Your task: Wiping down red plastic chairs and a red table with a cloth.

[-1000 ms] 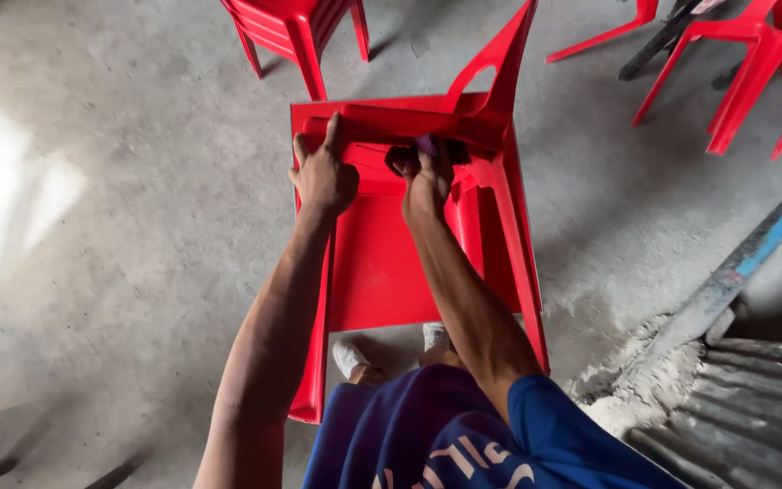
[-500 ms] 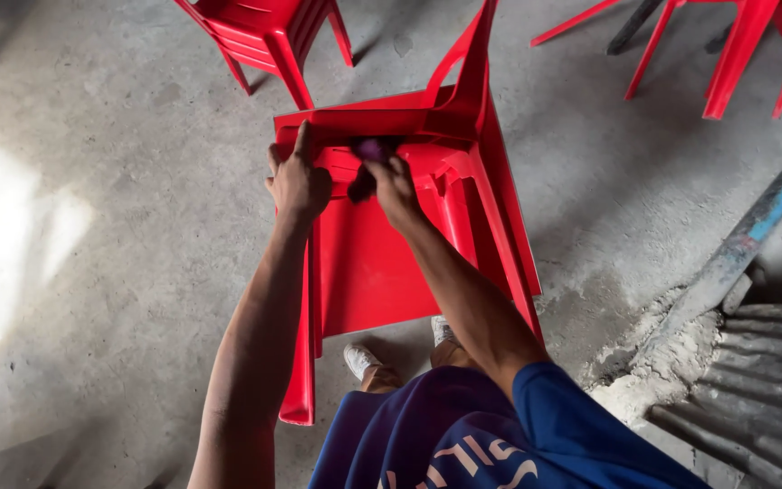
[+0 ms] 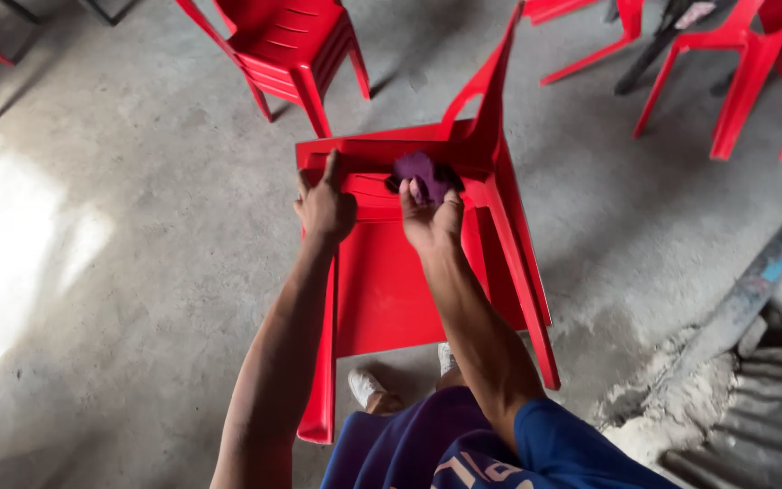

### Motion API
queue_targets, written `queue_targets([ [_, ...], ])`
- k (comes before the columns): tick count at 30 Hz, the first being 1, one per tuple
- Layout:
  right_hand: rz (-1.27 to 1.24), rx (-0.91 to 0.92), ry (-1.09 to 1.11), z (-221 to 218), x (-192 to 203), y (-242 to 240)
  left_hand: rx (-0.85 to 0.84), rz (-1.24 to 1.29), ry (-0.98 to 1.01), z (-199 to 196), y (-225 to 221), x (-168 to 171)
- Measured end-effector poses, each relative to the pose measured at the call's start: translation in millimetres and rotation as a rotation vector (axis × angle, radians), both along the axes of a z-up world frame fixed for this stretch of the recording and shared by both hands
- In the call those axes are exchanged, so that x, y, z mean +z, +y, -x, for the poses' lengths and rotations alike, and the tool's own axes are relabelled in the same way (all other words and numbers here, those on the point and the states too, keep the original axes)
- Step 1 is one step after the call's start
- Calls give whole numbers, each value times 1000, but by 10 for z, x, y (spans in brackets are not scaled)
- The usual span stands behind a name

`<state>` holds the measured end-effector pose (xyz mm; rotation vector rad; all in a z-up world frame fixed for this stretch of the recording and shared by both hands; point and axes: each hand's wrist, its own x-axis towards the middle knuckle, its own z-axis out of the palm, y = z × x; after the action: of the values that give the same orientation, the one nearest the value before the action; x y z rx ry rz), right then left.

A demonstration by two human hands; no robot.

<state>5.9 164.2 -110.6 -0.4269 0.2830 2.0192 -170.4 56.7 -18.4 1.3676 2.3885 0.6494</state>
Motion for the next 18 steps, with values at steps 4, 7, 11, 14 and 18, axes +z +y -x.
queue_targets([
  [4,32,13,-50,160,136,-147,13,120,0,-125,-60,147],
  [7,-221,137,-78,395,67,-201,10,16,-4,-111,34,18],
  [11,-348,294,-289,478,-186,-633,44,-84,-12,-103,-53,13],
  [14,-544,424,-512,454,-232,-574,21,64,-51,81,-87,137],
  [18,-752,522,-827,139,-414,-453,34,97,-43,238,12,-14],
])
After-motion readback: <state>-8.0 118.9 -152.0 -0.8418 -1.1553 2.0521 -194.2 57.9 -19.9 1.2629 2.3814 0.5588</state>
